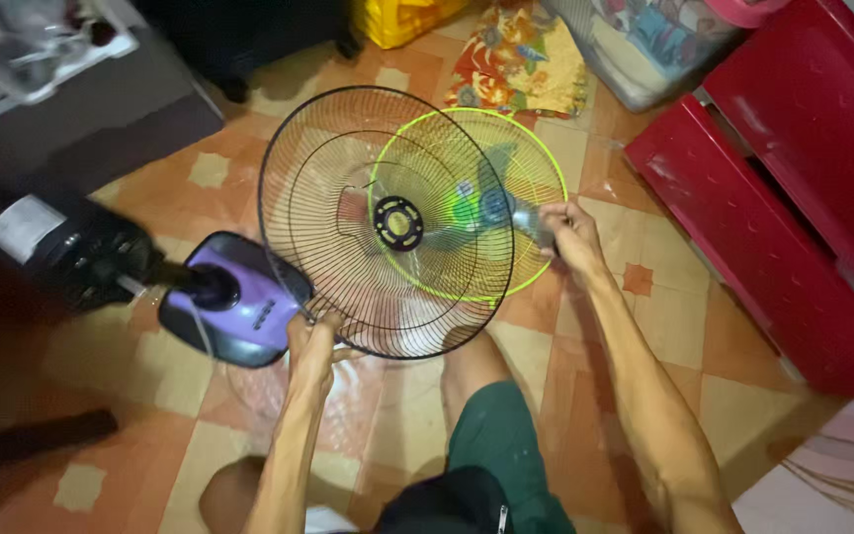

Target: The person assembles a standing fan by attaching the fan blades to the motor hub, securing them with a nut, and then fitting the front and rear grilles. The person handles the fan blades, grilles, and the fan base while sitting on the floor.

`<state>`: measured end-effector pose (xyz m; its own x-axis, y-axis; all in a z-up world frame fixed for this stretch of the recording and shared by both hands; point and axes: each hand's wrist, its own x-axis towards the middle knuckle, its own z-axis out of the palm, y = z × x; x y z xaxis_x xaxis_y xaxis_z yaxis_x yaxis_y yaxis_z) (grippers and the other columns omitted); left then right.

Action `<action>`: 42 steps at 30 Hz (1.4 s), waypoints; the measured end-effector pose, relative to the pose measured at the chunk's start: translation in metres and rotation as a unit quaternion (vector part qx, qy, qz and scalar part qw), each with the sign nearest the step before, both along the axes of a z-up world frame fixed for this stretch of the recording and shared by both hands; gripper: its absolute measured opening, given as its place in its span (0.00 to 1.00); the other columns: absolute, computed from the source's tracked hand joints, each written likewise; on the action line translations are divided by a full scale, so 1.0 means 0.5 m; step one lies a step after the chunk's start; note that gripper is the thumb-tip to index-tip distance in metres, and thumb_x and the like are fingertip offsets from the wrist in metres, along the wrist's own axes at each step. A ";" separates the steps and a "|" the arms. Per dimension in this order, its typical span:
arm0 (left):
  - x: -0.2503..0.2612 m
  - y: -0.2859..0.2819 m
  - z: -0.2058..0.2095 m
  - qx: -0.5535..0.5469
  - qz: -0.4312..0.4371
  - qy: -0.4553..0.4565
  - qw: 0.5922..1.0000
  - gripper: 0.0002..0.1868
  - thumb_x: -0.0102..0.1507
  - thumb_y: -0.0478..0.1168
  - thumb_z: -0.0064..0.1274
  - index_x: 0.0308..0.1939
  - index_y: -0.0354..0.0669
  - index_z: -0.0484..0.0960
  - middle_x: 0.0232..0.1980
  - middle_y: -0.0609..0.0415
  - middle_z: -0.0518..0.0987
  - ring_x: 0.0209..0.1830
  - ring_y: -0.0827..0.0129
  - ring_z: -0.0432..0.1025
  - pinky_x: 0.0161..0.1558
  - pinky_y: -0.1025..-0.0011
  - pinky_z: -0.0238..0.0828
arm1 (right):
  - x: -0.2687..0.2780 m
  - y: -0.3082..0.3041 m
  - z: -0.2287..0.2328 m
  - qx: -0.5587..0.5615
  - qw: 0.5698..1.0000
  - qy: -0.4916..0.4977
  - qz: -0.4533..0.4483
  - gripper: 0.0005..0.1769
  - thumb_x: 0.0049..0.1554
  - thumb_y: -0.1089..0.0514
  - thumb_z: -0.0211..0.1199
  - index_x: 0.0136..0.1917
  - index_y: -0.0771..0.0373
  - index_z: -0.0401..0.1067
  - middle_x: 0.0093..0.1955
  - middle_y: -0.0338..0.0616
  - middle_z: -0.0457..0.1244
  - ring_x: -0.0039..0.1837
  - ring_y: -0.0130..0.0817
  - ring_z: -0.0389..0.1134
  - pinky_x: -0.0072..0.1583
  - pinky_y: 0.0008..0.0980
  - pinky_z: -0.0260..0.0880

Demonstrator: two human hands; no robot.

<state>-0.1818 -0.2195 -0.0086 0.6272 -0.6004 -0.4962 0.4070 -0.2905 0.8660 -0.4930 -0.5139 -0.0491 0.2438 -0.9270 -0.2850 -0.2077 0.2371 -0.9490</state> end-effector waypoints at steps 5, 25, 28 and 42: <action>0.032 -0.098 -0.027 0.046 0.029 0.044 0.998 0.29 0.58 0.34 0.47 0.64 0.32 0.67 0.51 0.43 0.79 0.43 0.55 0.81 0.27 0.58 0.82 | -0.013 -0.108 -0.118 -0.073 0.971 0.226 0.042 0.16 0.60 0.56 0.59 0.60 0.60 0.75 0.52 0.45 0.68 0.45 0.38 0.70 0.45 0.37 0.73; 0.162 -0.165 -0.082 -0.033 0.045 0.059 0.997 0.29 0.61 0.30 0.46 0.68 0.39 0.69 0.56 0.41 0.79 0.49 0.51 0.80 0.31 0.52 0.80 | -0.161 -0.186 -0.169 -0.002 0.901 0.428 0.073 0.18 0.54 0.43 0.67 0.54 0.52 0.80 0.47 0.48 0.72 0.48 0.42 0.73 0.52 0.46 0.71; 0.145 -0.164 -0.102 -0.032 0.041 0.081 0.995 0.30 0.60 0.30 0.44 0.69 0.39 0.66 0.60 0.38 0.79 0.49 0.50 0.80 0.33 0.51 0.82 | -0.222 -0.138 -0.138 0.047 0.966 0.250 -0.041 0.16 0.60 0.47 0.69 0.51 0.62 0.80 0.41 0.45 0.67 0.42 0.35 0.63 0.45 0.40 0.61; -0.014 -0.125 -0.192 -0.087 -0.069 0.252 0.961 0.28 0.61 0.31 0.40 0.68 0.39 0.68 0.54 0.42 0.80 0.50 0.50 0.79 0.41 0.44 0.82 | 0.100 0.017 -0.046 -0.031 0.991 0.033 0.128 0.08 0.60 0.58 0.66 0.48 0.65 0.75 0.43 0.41 0.72 0.46 0.25 0.70 0.50 0.27 0.69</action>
